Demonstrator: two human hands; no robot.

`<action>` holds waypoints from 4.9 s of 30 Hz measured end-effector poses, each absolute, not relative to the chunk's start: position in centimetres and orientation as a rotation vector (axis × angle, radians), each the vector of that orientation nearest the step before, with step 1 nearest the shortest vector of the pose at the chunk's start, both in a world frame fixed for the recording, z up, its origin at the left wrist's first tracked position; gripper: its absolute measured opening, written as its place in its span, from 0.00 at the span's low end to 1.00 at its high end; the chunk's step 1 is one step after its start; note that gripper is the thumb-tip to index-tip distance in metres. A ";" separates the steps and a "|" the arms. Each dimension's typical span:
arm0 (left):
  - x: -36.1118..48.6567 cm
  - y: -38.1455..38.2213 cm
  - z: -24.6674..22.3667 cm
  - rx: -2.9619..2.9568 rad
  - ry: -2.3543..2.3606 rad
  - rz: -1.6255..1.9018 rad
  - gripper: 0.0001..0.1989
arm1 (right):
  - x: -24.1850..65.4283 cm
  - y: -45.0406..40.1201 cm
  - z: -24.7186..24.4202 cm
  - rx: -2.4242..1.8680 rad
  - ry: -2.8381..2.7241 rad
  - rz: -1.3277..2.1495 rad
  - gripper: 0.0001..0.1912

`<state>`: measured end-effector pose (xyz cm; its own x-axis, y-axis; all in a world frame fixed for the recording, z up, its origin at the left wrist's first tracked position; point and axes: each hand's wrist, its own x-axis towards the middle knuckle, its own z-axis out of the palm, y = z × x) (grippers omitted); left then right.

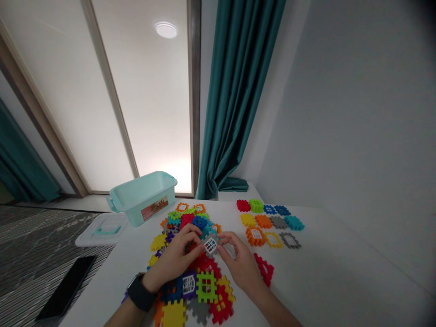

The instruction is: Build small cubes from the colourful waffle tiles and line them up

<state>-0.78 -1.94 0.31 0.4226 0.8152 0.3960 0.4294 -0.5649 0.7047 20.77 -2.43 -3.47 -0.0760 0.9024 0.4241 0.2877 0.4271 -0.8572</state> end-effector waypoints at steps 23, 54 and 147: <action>-2.1 -1.1 -1.4 2.454 1.167 1.059 0.21 | 21.5 -2.9 -3.1 -0.905 -1.995 0.206 0.19; -2.1 -1.2 -0.8 2.337 1.149 1.109 0.21 | 22.2 -2.4 -2.6 -0.843 -1.931 0.032 0.11; -1.4 -1.7 -1.1 2.702 1.194 1.146 0.21 | 20.9 -3.3 -3.3 -0.935 -1.987 -0.025 0.13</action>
<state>-1.37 -1.66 -1.09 0.4545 0.6326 0.6271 0.6524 -0.7158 0.2492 20.86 -3.29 -3.33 -0.2984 0.6014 0.7412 0.6195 0.7127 -0.3289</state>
